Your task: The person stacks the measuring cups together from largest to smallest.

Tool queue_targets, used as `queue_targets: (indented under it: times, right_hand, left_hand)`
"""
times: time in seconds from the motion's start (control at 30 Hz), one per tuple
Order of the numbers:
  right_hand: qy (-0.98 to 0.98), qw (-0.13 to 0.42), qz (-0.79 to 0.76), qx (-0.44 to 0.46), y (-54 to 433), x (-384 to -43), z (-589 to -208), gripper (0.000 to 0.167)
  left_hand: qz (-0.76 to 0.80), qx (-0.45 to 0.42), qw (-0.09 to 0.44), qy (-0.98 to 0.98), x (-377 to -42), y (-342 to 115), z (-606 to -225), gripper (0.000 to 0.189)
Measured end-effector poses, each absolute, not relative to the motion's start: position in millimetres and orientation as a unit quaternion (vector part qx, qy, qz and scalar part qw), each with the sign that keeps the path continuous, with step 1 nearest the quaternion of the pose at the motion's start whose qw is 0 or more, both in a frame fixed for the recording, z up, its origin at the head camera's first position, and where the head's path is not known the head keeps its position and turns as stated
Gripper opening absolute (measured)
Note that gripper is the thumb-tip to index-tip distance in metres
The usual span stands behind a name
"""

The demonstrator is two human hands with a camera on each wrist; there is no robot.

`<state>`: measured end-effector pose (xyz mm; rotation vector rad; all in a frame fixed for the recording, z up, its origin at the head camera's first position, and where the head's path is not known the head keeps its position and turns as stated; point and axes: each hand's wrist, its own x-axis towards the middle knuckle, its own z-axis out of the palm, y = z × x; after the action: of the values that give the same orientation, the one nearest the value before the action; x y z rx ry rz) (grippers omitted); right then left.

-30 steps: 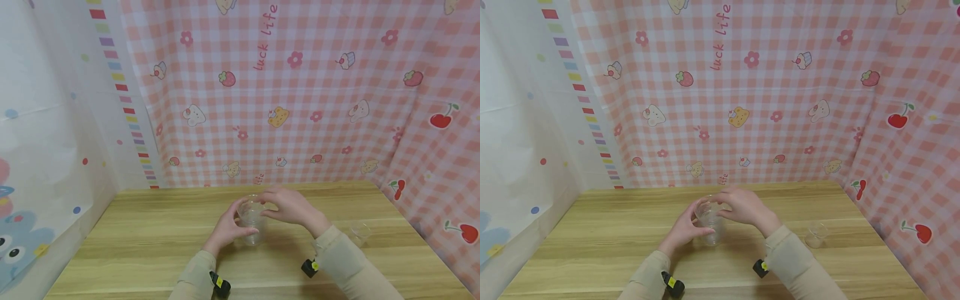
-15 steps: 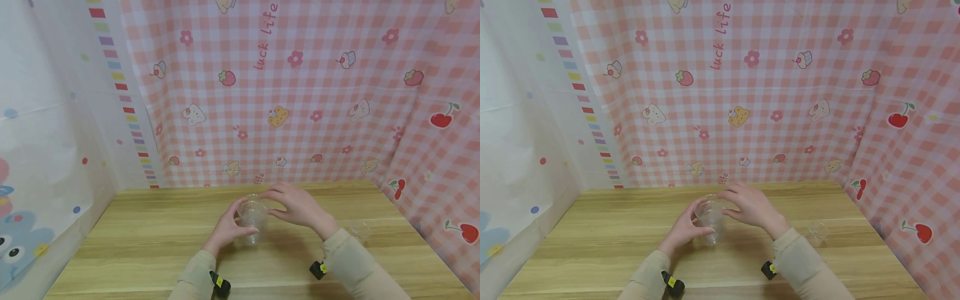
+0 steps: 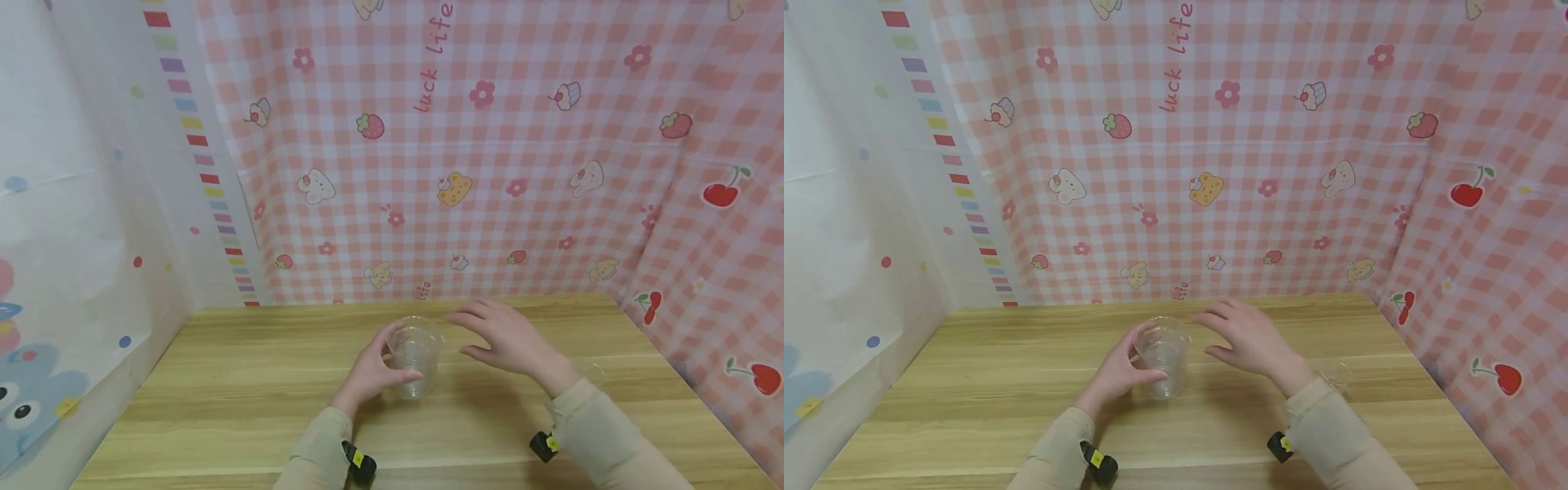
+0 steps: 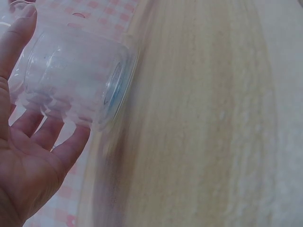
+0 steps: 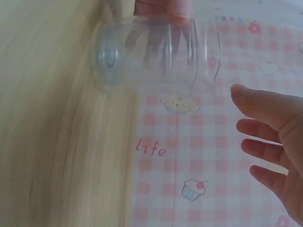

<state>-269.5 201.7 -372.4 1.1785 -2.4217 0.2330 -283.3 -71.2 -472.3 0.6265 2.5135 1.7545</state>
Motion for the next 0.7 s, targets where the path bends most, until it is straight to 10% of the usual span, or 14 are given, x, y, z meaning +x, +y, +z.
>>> queue_targets:
  times: [0.7]
  right_hand:
    - [-0.882, 0.218, 0.071, 0.412, 258, -253, -381, 0.066]
  left_hand:
    - [0.556, 0.191, 0.011, 0.809, -283, -71, -473, 0.096]
